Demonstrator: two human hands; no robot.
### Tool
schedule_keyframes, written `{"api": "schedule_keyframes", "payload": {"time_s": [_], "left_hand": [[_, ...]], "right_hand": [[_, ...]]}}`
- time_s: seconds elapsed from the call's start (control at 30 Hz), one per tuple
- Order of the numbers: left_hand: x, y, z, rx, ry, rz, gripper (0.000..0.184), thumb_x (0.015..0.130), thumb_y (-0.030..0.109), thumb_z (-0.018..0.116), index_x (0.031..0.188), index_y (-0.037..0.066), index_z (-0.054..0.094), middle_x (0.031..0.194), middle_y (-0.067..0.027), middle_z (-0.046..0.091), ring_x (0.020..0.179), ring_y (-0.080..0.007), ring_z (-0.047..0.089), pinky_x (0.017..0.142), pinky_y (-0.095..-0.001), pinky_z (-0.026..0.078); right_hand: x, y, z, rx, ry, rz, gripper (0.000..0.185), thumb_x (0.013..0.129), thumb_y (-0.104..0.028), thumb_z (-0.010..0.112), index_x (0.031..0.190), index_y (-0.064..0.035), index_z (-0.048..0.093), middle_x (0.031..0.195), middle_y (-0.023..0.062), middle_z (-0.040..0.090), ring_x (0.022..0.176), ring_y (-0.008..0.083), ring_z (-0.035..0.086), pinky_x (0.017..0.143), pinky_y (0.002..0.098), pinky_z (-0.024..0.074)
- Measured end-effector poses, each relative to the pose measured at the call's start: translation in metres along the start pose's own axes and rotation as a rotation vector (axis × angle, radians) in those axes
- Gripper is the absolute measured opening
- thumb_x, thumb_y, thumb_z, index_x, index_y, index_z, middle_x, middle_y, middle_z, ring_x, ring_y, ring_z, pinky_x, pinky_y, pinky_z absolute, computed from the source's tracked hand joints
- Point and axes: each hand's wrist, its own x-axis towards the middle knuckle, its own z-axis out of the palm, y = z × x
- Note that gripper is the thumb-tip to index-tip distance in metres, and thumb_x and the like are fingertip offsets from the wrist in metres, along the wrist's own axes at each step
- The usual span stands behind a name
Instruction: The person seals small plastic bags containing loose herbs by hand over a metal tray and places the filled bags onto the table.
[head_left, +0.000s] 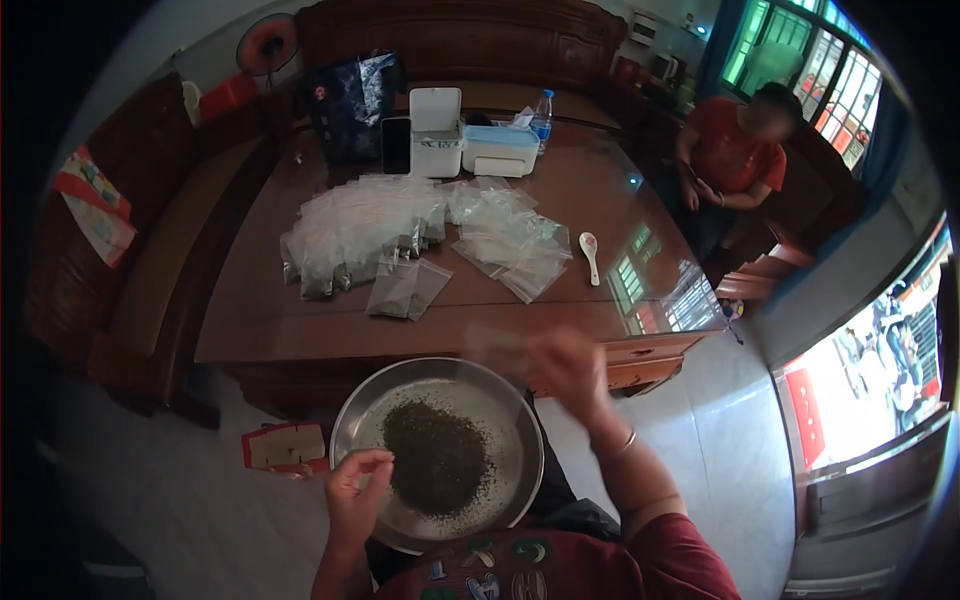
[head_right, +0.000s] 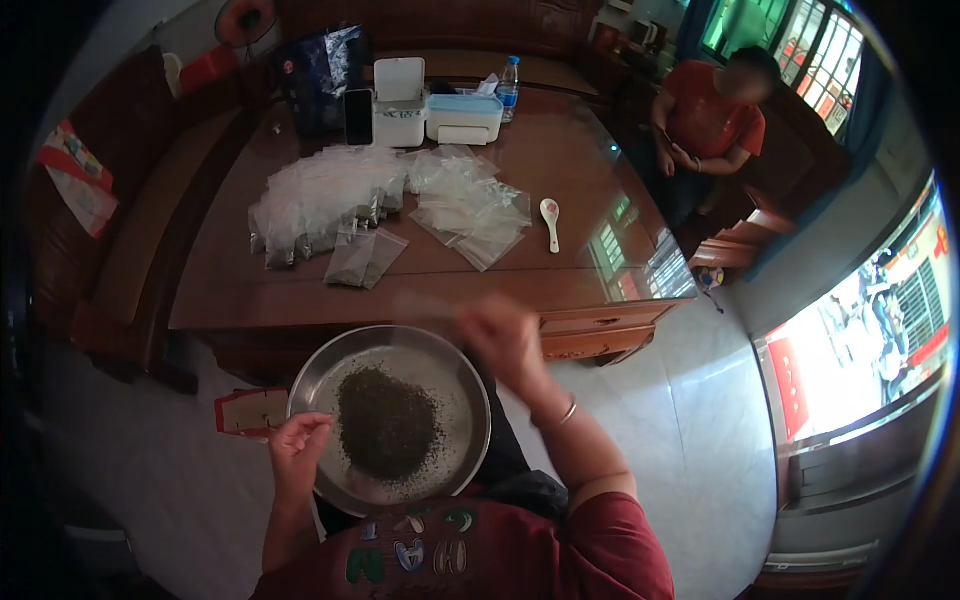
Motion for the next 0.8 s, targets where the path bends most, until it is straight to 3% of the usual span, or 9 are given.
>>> {"api": "schedule_keyframes", "payload": {"time_s": [0.03,0.13,0.23,0.33,0.4,0.47,0.57,0.8], "left_hand": [[0.002,-0.003,-0.008,-0.004,0.016,-0.021,0.012,0.078,-0.002,0.057,0.090,-0.004,0.059,0.081,-0.0063,0.062,0.069,-0.0109,0.053,0.068,-0.0200,0.043],[0.006,-0.007,-0.014,-0.032,0.040,-0.054,0.012,0.079,-0.002,0.056,0.091,-0.004,0.059,0.082,-0.0068,0.062,0.070,-0.0109,0.054,0.069,-0.0200,0.043],[0.007,-0.010,-0.016,-0.105,0.053,-0.080,0.011,0.080,-0.001,0.056,0.090,-0.004,0.060,0.081,-0.0079,0.063,0.070,-0.0108,0.054,0.068,-0.0200,0.043],[0.006,-0.020,-0.016,-0.049,0.054,-0.086,0.011,0.080,-0.001,0.056,0.089,-0.004,0.060,0.081,-0.0082,0.063,0.070,-0.0110,0.055,0.068,-0.0201,0.044],[0.008,-0.025,-0.016,0.010,0.050,-0.079,0.011,0.080,-0.001,0.056,0.089,-0.004,0.061,0.080,-0.0085,0.063,0.069,-0.0112,0.055,0.068,-0.0203,0.044],[0.009,-0.026,-0.017,0.016,0.064,-0.089,0.011,0.080,0.000,0.057,0.089,-0.004,0.061,0.080,-0.0086,0.063,0.069,-0.0112,0.056,0.067,-0.0204,0.044],[0.011,-0.026,-0.020,0.040,0.078,-0.102,0.011,0.080,0.000,0.057,0.088,-0.004,0.061,0.079,-0.0087,0.064,0.068,-0.0114,0.056,0.067,-0.0208,0.044],[0.017,-0.036,-0.019,0.037,0.049,-0.160,0.012,0.079,0.000,0.058,0.089,-0.003,0.062,0.080,-0.0083,0.064,0.069,-0.0117,0.057,0.067,-0.0216,0.045]], "right_hand": [[0.019,0.013,-0.006,-0.024,0.165,0.030,0.004,0.073,-0.002,0.062,0.077,-0.0002,0.063,0.064,0.0045,0.056,0.052,0.0132,0.044,0.049,0.0258,0.0381],[0.077,0.042,-0.029,-0.294,0.351,0.041,0.007,0.074,-0.002,0.061,0.080,0.0008,0.064,0.065,0.0045,0.058,0.052,0.0125,0.046,0.050,0.0243,0.0390],[0.118,0.097,-0.021,-0.377,0.520,-0.252,0.012,0.074,-0.003,0.062,0.085,-0.0057,0.066,0.075,0.0038,0.063,0.053,0.0175,0.052,0.050,0.0273,0.0418],[0.120,0.142,0.008,-0.540,0.479,-0.325,0.009,0.075,-0.007,0.058,0.082,-0.0099,0.063,0.076,0.0032,0.062,0.054,0.0228,0.054,0.050,0.0316,0.0427],[0.107,0.179,0.032,-0.900,0.179,-0.223,0.004,0.076,-0.013,0.053,0.075,-0.0115,0.056,0.070,0.0031,0.058,0.057,0.0252,0.056,0.049,0.0340,0.0437],[0.095,0.187,0.054,-1.035,0.089,-0.216,0.009,0.077,-0.017,0.050,0.069,-0.0117,0.051,0.068,0.0041,0.055,0.059,0.0259,0.058,0.049,0.0354,0.0447],[0.086,0.189,0.074,-1.071,-0.081,-0.061,0.006,0.076,-0.015,0.050,0.072,-0.0116,0.053,0.070,0.0052,0.056,0.061,0.0263,0.059,0.049,0.0360,0.0459],[0.109,0.181,0.092,-1.051,-0.165,0.010,0.006,0.077,-0.015,0.050,0.075,-0.0097,0.054,0.075,0.0082,0.056,0.064,0.0295,0.059,0.053,0.0381,0.0471]]}}
